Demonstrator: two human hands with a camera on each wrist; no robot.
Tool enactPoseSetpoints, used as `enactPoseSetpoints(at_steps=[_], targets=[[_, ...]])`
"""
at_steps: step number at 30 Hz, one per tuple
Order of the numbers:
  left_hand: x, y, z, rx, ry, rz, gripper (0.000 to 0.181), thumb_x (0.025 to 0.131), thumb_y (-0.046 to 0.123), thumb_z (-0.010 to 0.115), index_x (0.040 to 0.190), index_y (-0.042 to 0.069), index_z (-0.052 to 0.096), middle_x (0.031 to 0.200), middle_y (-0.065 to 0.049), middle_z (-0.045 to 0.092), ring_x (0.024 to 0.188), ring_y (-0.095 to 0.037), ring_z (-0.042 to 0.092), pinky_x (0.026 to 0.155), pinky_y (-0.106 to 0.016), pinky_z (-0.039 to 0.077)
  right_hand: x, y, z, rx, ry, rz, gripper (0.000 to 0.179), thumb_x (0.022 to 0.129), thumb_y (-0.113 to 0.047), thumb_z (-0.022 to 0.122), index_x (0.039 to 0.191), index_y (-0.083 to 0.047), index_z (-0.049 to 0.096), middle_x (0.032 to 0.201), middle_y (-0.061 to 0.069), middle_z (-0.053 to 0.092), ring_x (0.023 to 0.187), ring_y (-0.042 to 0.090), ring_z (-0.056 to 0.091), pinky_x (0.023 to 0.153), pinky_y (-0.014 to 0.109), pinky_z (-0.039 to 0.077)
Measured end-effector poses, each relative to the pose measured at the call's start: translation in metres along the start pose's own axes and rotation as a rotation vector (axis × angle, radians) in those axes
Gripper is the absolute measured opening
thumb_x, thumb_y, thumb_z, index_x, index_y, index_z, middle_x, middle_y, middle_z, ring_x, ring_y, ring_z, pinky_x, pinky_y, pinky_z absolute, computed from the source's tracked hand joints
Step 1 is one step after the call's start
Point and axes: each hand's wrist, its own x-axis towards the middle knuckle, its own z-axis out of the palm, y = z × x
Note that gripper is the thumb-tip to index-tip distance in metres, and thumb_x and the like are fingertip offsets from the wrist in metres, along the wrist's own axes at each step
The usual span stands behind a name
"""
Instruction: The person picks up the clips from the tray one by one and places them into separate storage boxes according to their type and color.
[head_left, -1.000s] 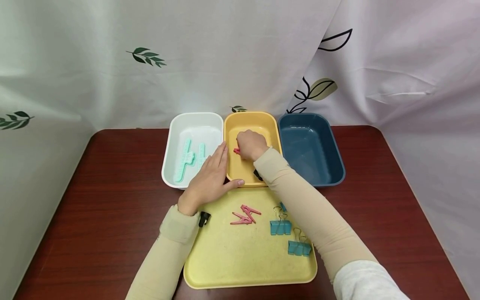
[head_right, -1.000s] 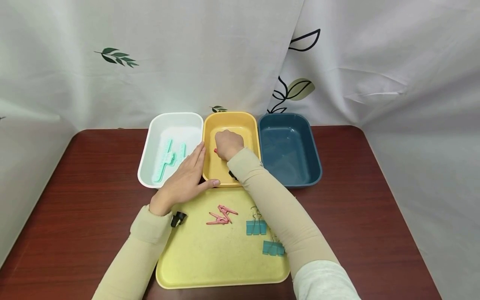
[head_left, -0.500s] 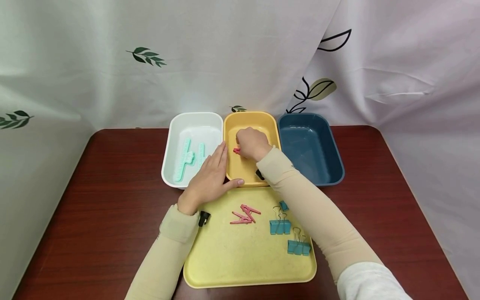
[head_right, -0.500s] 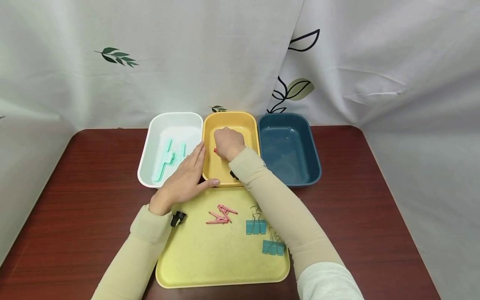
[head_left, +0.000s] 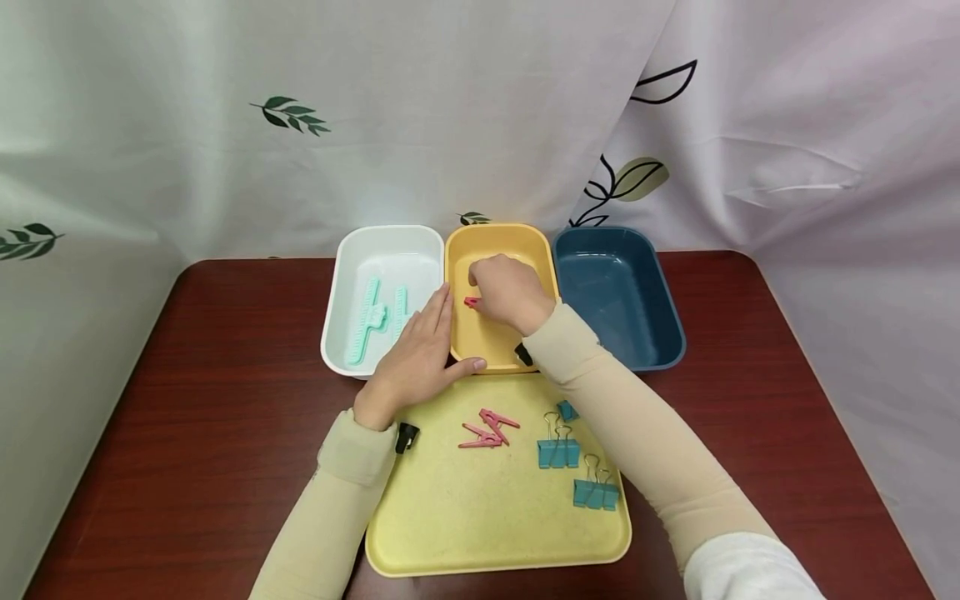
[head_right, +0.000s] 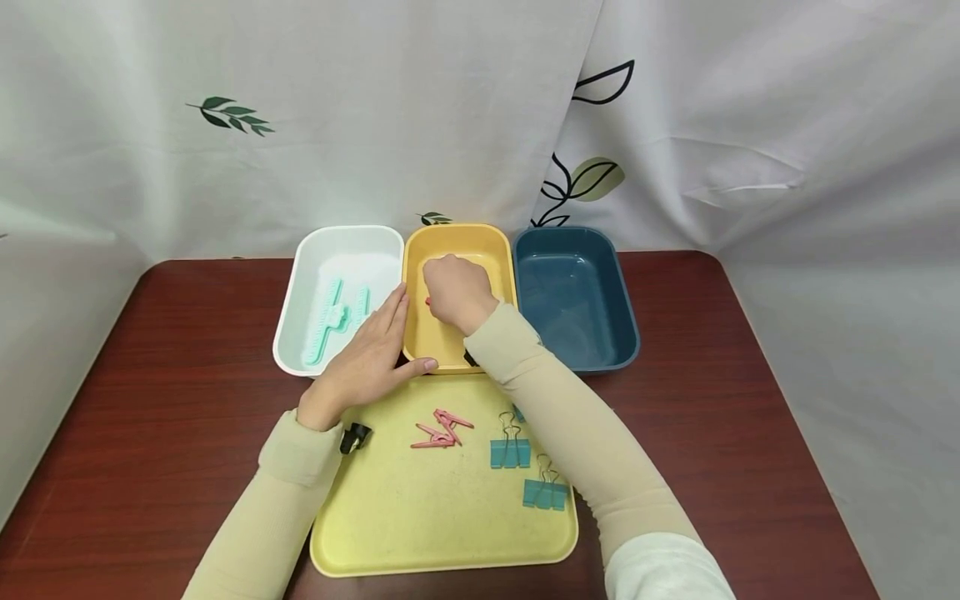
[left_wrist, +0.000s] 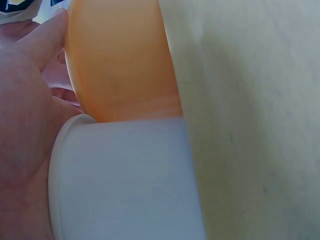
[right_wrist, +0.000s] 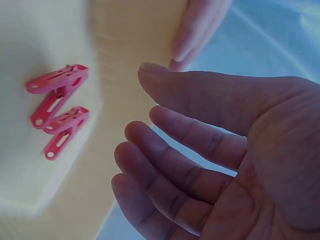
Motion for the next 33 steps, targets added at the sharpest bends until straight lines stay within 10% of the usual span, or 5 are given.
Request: enactPoseSetpoints(at_steps=[33], targets=[[0.0, 0.001, 0.0, 0.009, -0.013, -0.001, 0.105, 0.095, 0.064, 0.055, 0.159, -0.005, 0.007, 0.168, -0.013, -0.005, 0.155, -0.024, 0.0, 0.122, -0.052, 0.012, -0.066, -0.003, -0.012, 0.081, 0.1, -0.093, 0.036, 0.086, -0.024, 0.082, 0.118, -0.008, 0.072, 0.111, 0.008, 0.072, 0.092, 0.023, 0.065, 0.079, 0.038, 0.055]])
